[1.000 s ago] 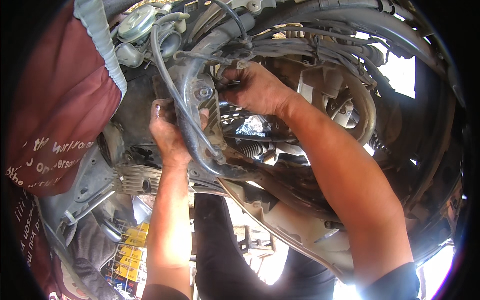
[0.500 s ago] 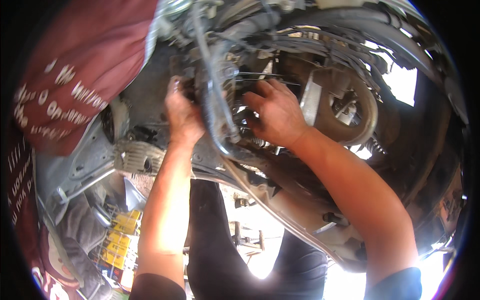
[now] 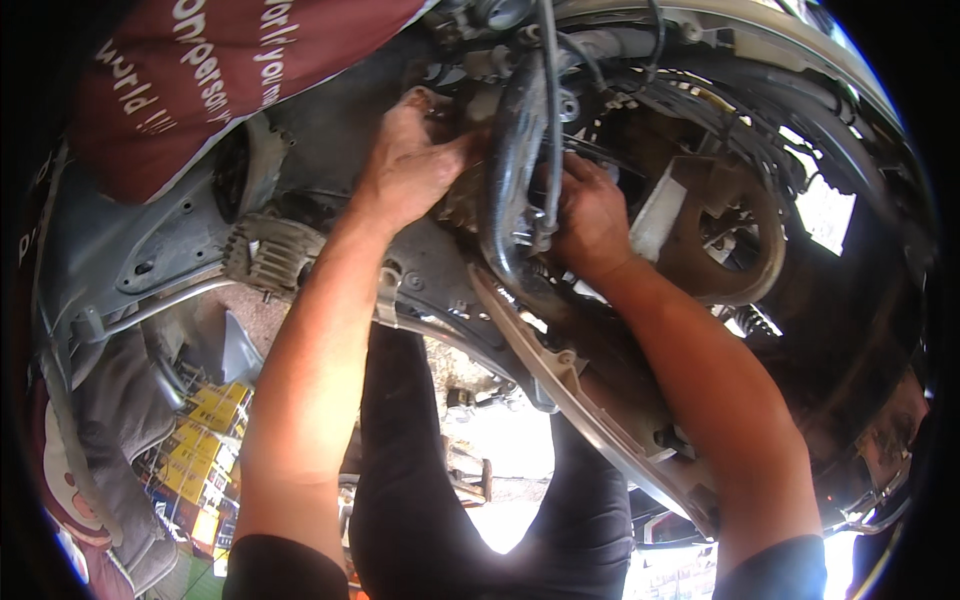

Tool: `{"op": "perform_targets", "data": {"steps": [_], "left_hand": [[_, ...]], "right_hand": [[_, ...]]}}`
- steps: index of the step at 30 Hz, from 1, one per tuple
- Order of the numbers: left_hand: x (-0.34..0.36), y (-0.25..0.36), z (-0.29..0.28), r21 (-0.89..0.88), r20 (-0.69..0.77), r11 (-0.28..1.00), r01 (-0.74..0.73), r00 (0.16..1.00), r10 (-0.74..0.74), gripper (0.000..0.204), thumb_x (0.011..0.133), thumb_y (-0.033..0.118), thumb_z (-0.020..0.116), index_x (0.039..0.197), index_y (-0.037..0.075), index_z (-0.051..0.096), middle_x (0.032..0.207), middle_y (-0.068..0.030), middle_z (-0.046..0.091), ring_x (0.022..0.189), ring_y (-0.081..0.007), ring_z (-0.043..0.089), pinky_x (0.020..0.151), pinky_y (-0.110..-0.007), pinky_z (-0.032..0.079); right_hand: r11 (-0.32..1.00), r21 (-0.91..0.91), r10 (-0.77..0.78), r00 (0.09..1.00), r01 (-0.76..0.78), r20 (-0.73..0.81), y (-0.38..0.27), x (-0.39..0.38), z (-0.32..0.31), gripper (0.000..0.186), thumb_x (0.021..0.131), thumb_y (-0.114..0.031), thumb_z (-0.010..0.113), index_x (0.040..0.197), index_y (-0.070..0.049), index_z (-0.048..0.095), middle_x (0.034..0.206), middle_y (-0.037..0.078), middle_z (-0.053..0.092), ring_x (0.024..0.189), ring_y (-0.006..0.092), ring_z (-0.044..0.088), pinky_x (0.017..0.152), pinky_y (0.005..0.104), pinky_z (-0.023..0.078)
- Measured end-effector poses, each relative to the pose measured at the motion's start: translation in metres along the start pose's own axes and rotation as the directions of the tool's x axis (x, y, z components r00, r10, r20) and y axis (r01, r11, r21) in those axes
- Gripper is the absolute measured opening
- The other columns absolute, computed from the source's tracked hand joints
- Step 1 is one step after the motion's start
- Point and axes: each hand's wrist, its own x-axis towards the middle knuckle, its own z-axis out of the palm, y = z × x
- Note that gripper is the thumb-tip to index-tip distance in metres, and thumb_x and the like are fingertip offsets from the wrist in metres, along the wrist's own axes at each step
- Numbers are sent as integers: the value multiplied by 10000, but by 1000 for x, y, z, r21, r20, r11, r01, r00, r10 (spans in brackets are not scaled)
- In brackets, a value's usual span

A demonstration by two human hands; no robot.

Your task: The person removes the cylinder head from a scooter engine, inspects it, and places it on the ground. They then reposition the engine cover and continue working on the engine assembly.

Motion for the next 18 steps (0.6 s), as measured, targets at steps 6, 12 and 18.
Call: {"op": "perform_targets", "data": {"steps": [6, 12, 18], "left_hand": [[-4, -5, 2, -59, 36, 995, -85, 996, 87, 359, 837, 116, 725, 1125, -32, 570, 1018, -85, 665, 890, -128, 611, 812, -279, 497], [-6, -13, 7, 19, -31, 992, -127, 991, 128, 393, 793, 149, 757, 1099, -31, 589, 1018, -121, 680, 928, -157, 621, 827, -296, 495], [-6, -13, 10, 177, -117, 975, -133, 981, 155, 453, 746, 203, 798, 1079, -29, 597, 1033, -161, 685, 936, -228, 649, 853, -336, 490]], "right_hand": [[993, -106, 73, 983, -56, 166, 6, -5, -8, 247, 732, -159, 669, 967, -85, 647, 1014, 138, 622, 990, 333, 598, 859, 439, 480], [867, -464, 223, 691, 182, 687, 36, -12, -54, 187, 797, -190, 571, 867, -86, 709, 945, 133, 660, 992, 306, 599, 877, 432, 465], [773, -479, 80, 686, 416, 723, 37, -13, -64, 158, 791, -216, 590, 839, -125, 710, 920, 108, 640, 998, 261, 573, 880, 397, 453]]}}
